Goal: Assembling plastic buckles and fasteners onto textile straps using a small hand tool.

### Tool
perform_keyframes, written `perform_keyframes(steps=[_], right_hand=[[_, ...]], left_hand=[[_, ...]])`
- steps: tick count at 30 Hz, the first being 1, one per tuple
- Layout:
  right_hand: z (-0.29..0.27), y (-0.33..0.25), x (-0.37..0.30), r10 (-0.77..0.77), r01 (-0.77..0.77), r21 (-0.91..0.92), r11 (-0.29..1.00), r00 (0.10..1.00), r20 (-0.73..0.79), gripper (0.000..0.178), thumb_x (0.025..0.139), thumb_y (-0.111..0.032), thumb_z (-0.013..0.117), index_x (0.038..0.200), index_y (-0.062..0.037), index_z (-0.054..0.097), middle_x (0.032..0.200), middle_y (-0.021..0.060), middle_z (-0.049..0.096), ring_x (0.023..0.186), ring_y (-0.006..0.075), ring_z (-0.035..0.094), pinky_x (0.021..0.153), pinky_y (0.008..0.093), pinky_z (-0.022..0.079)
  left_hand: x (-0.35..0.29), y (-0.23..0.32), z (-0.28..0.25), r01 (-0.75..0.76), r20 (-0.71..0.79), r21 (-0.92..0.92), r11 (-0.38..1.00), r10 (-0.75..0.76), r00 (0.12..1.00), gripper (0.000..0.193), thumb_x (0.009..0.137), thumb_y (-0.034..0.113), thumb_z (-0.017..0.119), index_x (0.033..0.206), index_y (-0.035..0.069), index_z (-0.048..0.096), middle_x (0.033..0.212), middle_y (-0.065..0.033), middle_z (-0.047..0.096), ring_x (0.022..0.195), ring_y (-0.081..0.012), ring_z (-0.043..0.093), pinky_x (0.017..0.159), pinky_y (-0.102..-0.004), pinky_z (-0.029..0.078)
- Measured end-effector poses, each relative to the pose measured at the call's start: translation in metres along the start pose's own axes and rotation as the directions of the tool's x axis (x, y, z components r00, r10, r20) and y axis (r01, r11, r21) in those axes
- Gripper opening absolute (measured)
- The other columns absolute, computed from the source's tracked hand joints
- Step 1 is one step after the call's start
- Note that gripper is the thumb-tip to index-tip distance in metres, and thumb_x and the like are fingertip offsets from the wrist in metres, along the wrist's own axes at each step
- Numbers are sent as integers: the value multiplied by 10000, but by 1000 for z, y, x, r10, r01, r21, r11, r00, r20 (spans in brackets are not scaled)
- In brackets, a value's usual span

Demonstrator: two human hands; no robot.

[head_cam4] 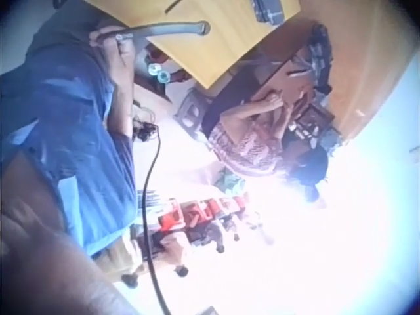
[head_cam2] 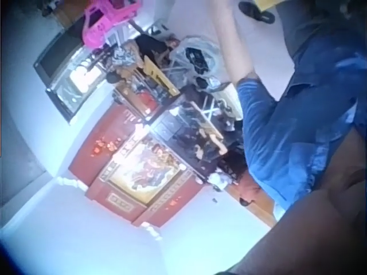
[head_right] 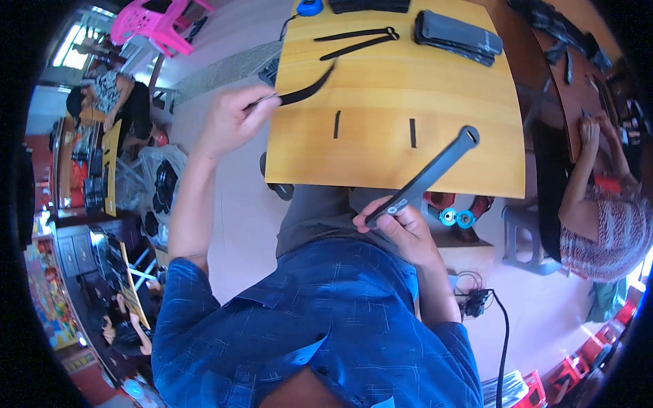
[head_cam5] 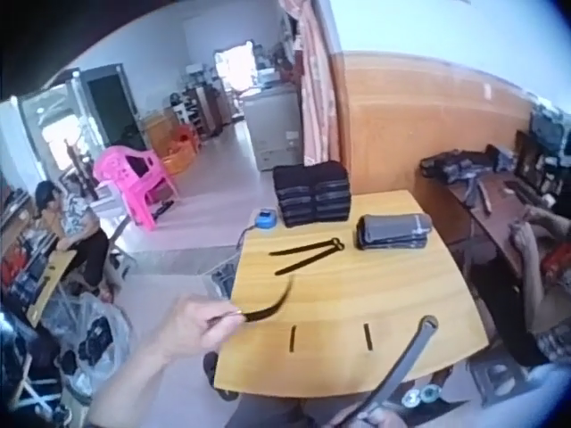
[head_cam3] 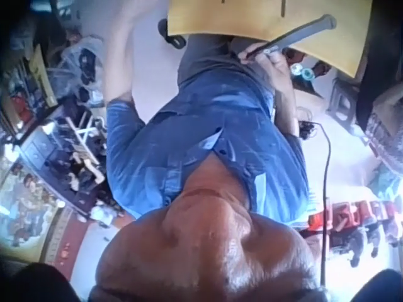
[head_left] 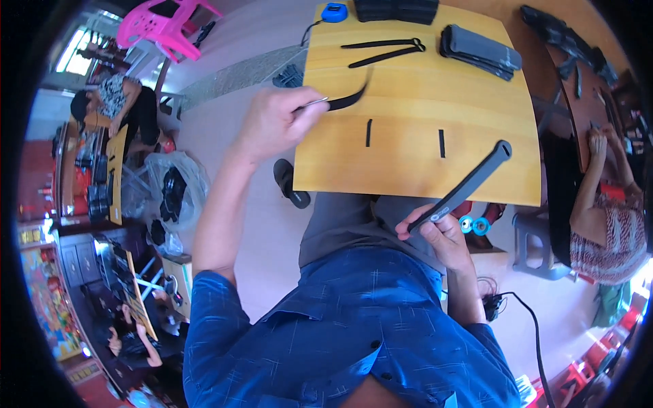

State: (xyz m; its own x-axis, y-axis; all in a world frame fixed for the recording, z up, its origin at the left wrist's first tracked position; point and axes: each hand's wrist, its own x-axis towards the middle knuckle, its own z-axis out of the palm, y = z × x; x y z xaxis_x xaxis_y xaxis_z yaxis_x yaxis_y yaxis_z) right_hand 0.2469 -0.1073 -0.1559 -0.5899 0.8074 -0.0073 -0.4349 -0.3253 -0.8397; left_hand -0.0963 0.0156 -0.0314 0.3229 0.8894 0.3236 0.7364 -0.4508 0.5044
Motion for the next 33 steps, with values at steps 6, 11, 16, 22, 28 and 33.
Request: perform_keyframes(steps=[6, 11, 16, 22, 28, 33], right_hand=[[-7, 1, -5, 19, -15, 65, 998, 998, -62, 282, 1109, -186, 552, 1308, 10, 595, 1213, 160, 718, 1084, 199, 688, 980, 356, 551], [-13, 4, -2, 45, -35, 88, 995, 993, -108, 271, 1109, -166, 548, 1305, 13, 603, 1212, 145, 717, 1073, 193, 684, 974, 348, 548], [-15, 6, 12, -55, 51, -27, 998, 987, -148, 237, 1088, -172, 584, 1239, -5, 659, 1162, 88, 693, 1040, 168, 659, 930, 328, 527], [-18, -5, 25, -117, 83, -218, 972, 982, -148, 225, 1067, -176, 617, 1199, -10, 693, 1105, 57, 666, 1009, 152, 641, 901, 312, 506], [-9, -7, 30, -82, 49, -194, 980, 983, -164, 226, 1065, -149, 622, 1244, -20, 671, 1112, 42, 681, 995, 129, 646, 885, 281, 511], [6, 3, 32, -29, 29, -4, 1000, 954, -297, 284, 1035, -78, 663, 1309, -19, 619, 1089, 61, 715, 973, 134, 686, 895, 291, 557]], left_hand=[[68, -36, 82, 149, 257, -221, 964, -89, 962, 220, 1006, 212, 694, 940, 4, 719, 716, -12, 651, 668, -89, 528, 629, -277, 447], [65, -101, 131, 323, 201, -70, 944, -304, 931, 332, 975, 325, 664, 874, 16, 731, 738, -182, 673, 653, -278, 651, 669, -393, 508], [68, -117, 144, 457, 84, 4, 890, -455, 886, 372, 954, 375, 668, 843, 25, 730, 742, -171, 702, 673, -343, 665, 678, -421, 519], [92, -94, 163, 469, -70, 161, 868, -464, 883, 279, 927, 367, 667, 861, 106, 739, 802, -182, 730, 790, -418, 709, 726, -526, 564], [88, -106, 170, 429, -259, 223, 875, -371, 892, 271, 918, 371, 734, 930, 101, 712, 733, -165, 706, 694, -391, 698, 621, -506, 527], [71, -86, 151, 381, -313, 162, 911, -318, 895, 241, 909, 332, 754, 1031, 134, 688, 819, -170, 732, 773, -391, 729, 645, -521, 553]])
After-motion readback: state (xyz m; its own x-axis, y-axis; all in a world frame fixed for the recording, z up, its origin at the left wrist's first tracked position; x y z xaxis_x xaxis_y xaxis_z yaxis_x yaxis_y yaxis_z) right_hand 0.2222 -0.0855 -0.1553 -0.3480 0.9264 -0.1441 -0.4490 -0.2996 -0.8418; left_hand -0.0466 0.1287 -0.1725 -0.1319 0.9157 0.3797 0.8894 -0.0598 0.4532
